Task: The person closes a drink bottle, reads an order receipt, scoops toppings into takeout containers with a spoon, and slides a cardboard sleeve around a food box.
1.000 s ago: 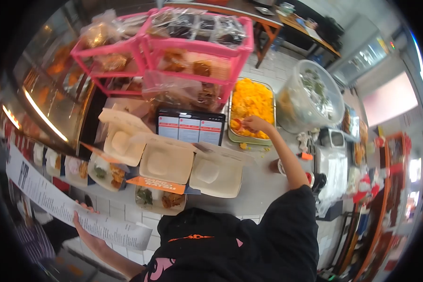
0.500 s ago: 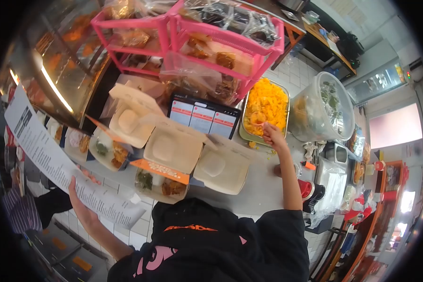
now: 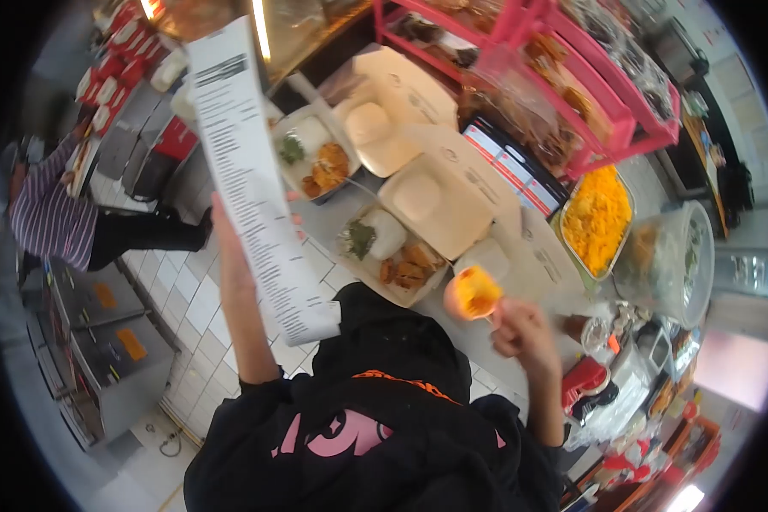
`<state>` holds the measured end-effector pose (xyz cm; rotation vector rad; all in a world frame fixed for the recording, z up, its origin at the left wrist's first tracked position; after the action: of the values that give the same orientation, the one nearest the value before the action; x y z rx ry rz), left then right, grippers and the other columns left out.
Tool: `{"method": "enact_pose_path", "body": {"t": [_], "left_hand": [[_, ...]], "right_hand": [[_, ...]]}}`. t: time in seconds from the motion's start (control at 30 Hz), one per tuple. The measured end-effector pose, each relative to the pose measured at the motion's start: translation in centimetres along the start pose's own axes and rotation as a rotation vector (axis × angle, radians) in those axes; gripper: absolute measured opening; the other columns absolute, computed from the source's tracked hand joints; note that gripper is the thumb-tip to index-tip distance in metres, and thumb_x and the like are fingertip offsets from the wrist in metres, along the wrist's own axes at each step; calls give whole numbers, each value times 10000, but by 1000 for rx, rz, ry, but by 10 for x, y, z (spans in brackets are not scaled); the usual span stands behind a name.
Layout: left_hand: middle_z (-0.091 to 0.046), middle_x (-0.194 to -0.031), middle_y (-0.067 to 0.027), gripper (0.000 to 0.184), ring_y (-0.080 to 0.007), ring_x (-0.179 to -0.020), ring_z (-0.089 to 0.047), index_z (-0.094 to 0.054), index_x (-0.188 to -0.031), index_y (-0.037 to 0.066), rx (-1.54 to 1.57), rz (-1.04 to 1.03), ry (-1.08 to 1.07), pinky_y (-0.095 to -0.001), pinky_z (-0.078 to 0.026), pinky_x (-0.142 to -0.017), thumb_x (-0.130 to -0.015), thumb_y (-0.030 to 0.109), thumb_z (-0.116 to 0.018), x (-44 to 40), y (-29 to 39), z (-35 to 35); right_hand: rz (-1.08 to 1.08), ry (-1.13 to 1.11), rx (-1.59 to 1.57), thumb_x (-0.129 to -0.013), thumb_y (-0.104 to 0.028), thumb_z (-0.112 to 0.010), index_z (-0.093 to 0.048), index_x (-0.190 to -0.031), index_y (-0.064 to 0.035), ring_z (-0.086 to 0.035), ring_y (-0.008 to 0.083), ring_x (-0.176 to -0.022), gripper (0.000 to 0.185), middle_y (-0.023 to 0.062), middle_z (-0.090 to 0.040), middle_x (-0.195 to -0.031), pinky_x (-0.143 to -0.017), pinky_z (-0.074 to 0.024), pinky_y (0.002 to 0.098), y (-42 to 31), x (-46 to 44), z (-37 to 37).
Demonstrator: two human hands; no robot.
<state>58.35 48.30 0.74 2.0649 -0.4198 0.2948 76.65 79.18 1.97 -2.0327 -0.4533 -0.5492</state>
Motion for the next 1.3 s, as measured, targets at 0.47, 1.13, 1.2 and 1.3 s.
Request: {"method": "enact_pose_path", "body": {"t": [0.47, 1.13, 1.2, 1.3], "left_hand": [[-539, -1099, -219, 696, -252, -763, -609, -376, -1280, 31, 220, 115, -318, -365, -533, -651, -903, 569, -146, -3, -8, -4], [-524, -1149, -200, 683, -230, -826, -594, -342, -1301, 13, -209, -147, -31, -332, -490, -722, -901, 551, -208, 8, 4, 39], [-566, -1106, -150, 676, -181, -828, -568, -379, -1270, -5, -470, -62, -176, -287, -426, -775, -916, 536, -182, 2, -2, 82], [-570, -1090, -151, 637, -179, -823, -563, -386, -1243, -7, -350, -27, -101, -295, -425, -742, -926, 511, -192, 13, -18, 71]], "right_hand": [[516, 377, 1422, -799, -40, -519, -571, -1035, -45, -531, 340, -611, 242, 157, -503, -835, -541, -428, 409, 132, -74, -7], [628, 610, 335, -914, -231, -486, -617, -832, -19, -333, 16, -489, 262, -73, -401, -584, -447, -234, 187, -46, 1, 79], [610, 840, 661, -916, -235, -481, -598, -813, -19, -344, 55, -479, 266, -38, -388, -563, -439, -258, 225, -77, -3, 114], [740, 1067, 1568, -877, -142, -474, -573, -789, -5, -562, 227, -587, 191, 95, -581, -660, -521, -416, 352, -87, -35, 211]]}}
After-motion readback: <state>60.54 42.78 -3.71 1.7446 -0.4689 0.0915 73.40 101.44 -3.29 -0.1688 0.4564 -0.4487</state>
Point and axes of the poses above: each hand's wrist, its own x-axis away from the middle knuckle, its own z-axis out of the back of the hand, y = z × x, the point moved 1 cm from there along -x, towards the middle knuckle
